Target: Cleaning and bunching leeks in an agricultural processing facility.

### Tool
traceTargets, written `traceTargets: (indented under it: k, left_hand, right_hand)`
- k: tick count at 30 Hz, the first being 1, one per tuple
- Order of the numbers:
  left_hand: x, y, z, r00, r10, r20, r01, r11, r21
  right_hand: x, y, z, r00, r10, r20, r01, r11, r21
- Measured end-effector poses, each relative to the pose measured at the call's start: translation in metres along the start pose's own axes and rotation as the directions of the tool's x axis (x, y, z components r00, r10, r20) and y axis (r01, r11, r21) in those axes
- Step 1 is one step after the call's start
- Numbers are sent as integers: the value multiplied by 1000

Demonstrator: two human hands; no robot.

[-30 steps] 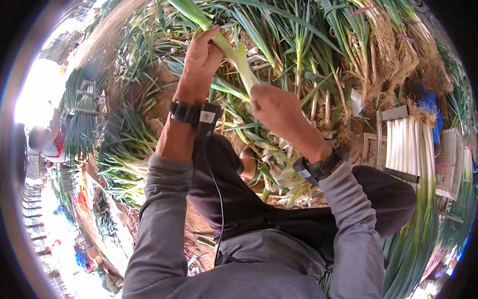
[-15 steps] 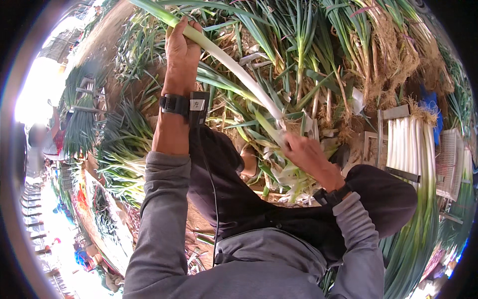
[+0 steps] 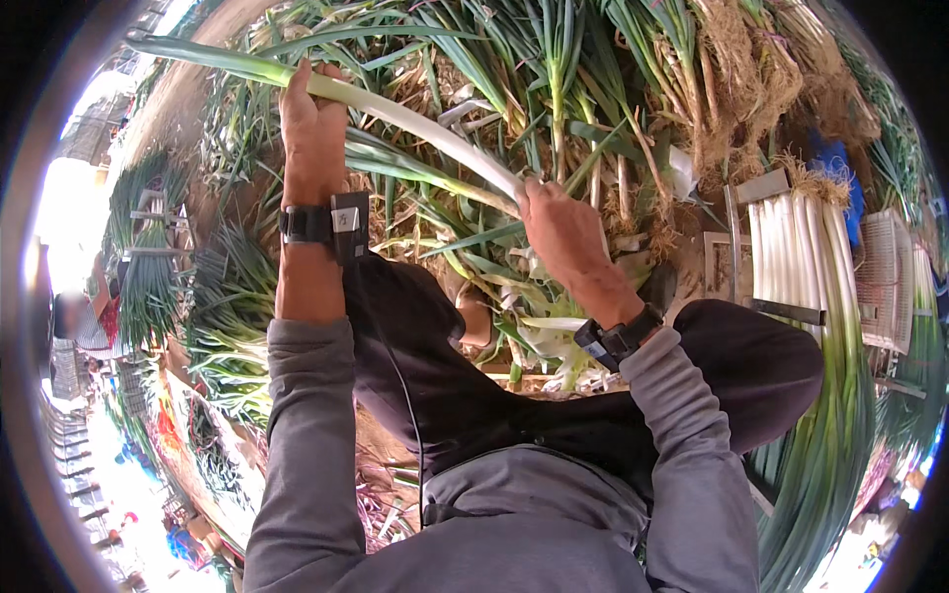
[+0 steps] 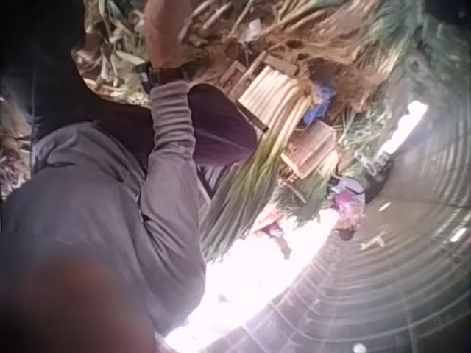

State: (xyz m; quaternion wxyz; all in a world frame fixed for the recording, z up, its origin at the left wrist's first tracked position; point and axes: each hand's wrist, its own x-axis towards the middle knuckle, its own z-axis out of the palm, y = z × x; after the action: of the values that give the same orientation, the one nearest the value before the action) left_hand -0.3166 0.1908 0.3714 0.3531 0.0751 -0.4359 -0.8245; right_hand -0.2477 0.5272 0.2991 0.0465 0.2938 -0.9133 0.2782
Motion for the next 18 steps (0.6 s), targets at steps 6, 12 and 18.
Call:
traceTargets:
  k: [6,12,18]
  left_hand:
    - [-7,2,18,976,-74,-204,54,993,-103]
    - [-16,8,21,993,10,-120,-8,1000,23]
    - [-9,-1,11,990,-14,-142,11,1000,-18]
  right_hand:
    - [7,7,14,998,-52,-44,45,988,-149]
    - [10,5,9,997,-77,-1,74,970,-232]
    - [8,13,7,998,-57,-5,54,973,-226]
